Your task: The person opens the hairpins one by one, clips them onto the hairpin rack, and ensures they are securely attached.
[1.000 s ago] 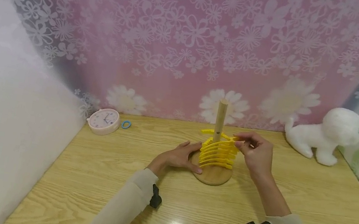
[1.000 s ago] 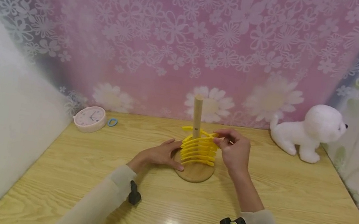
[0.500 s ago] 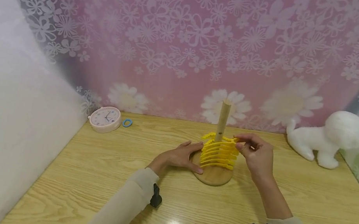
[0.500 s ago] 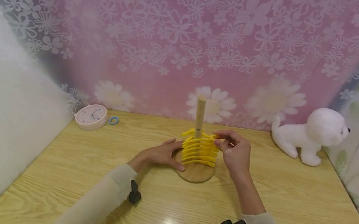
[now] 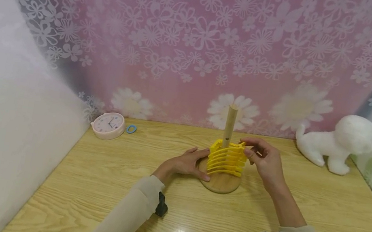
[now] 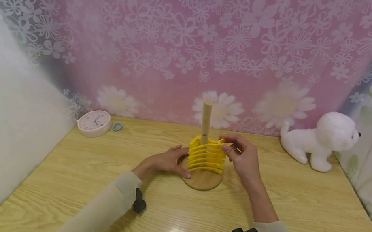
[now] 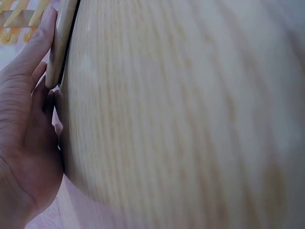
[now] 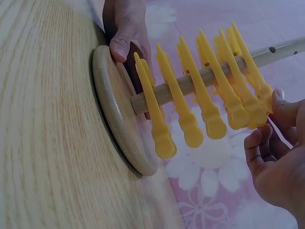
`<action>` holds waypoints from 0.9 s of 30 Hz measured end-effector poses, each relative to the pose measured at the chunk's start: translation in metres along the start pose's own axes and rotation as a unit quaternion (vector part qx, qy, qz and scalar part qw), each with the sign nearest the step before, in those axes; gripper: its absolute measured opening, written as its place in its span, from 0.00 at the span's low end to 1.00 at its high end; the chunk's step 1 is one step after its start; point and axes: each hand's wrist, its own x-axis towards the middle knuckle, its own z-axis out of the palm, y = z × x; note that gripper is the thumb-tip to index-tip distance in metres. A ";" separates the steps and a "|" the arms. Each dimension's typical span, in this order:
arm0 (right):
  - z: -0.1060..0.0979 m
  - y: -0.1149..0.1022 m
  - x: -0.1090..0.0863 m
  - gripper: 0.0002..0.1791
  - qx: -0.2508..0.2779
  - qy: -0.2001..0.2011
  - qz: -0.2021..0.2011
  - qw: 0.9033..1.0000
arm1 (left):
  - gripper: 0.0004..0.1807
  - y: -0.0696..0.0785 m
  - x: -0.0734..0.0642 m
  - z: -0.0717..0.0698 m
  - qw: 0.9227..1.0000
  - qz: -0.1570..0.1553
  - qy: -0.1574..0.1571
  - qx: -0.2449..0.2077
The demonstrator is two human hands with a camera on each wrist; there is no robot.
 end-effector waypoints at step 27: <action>-0.044 0.007 -0.005 0.20 -0.085 -0.044 0.027 0.995 | 0.59 -0.001 0.015 -0.006 0.999 0.037 -0.005 0.032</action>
